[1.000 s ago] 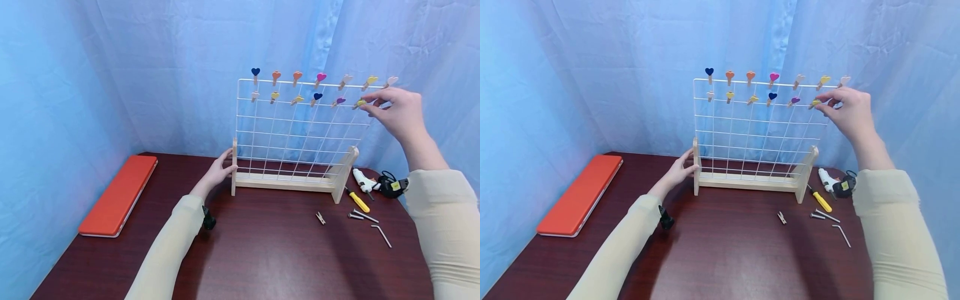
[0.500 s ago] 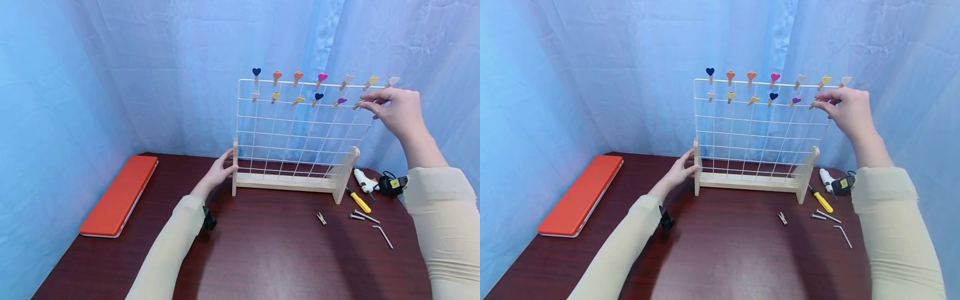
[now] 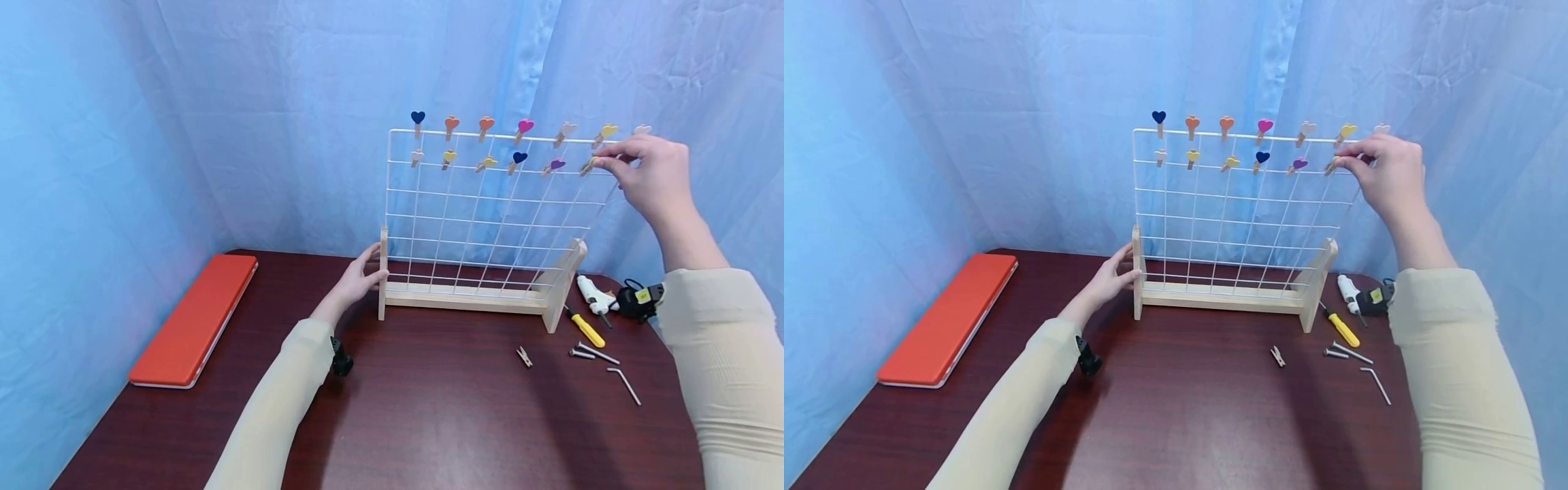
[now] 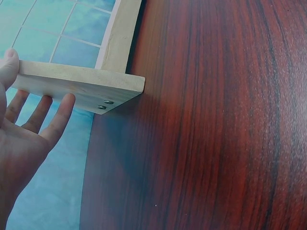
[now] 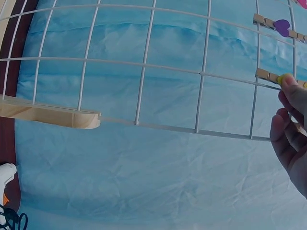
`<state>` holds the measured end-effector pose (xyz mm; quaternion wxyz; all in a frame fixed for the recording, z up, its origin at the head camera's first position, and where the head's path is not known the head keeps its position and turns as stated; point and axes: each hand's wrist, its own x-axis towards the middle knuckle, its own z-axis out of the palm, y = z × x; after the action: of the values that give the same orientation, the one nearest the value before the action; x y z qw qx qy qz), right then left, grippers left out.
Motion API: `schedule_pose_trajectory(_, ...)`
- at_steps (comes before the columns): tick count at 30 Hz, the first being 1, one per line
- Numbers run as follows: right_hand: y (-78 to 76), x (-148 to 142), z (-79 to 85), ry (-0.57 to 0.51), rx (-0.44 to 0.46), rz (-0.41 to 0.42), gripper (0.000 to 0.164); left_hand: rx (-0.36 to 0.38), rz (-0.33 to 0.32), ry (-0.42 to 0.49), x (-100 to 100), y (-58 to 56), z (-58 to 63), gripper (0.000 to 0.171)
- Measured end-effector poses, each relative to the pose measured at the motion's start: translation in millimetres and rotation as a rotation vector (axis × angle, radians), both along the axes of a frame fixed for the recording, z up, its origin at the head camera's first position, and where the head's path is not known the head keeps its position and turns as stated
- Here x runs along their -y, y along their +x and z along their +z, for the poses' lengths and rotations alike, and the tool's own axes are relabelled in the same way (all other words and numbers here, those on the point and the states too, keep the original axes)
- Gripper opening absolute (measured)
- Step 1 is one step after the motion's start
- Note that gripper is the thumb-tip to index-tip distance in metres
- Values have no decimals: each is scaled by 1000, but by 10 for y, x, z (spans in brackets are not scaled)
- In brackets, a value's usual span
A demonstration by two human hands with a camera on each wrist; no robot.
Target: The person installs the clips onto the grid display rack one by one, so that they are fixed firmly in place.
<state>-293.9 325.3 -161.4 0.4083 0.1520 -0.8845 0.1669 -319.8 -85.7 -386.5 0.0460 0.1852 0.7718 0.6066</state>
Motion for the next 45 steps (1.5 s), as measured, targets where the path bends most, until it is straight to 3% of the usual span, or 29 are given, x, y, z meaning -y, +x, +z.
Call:
schedule_pose_trajectory(10,7,3,17,37,101,-27,25,-27,37,-21,4,-165,-216,68)
schedule_pose_trajectory(16,14,-13,27,58,105,-27,26,-41,49,-15,-7,-189,-244,66)
schedule_pose_trajectory(23,92,-97,-12,28,14,3,31,-40,48,-19,-5,-182,-231,66)
schedule_pose_trajectory(27,179,-146,-131,6,-68,53,30,-42,48,-17,-3,-178,-232,66)
schedule_pose_trajectory(30,233,-159,-322,35,-79,125,31,-41,48,-21,1,-175,-232,67)
schedule_pose_trajectory(33,273,-158,-619,84,-28,198,36,-49,48,-31,2,-173,-234,67)
schedule_pose_trajectory(39,347,-151,-1378,162,258,297,36,-56,55,-31,2,-170,-235,67)
schedule_pose_trajectory(45,357,-257,-2159,172,537,424,34,-44,49,-31,-3,-150,-199,66)
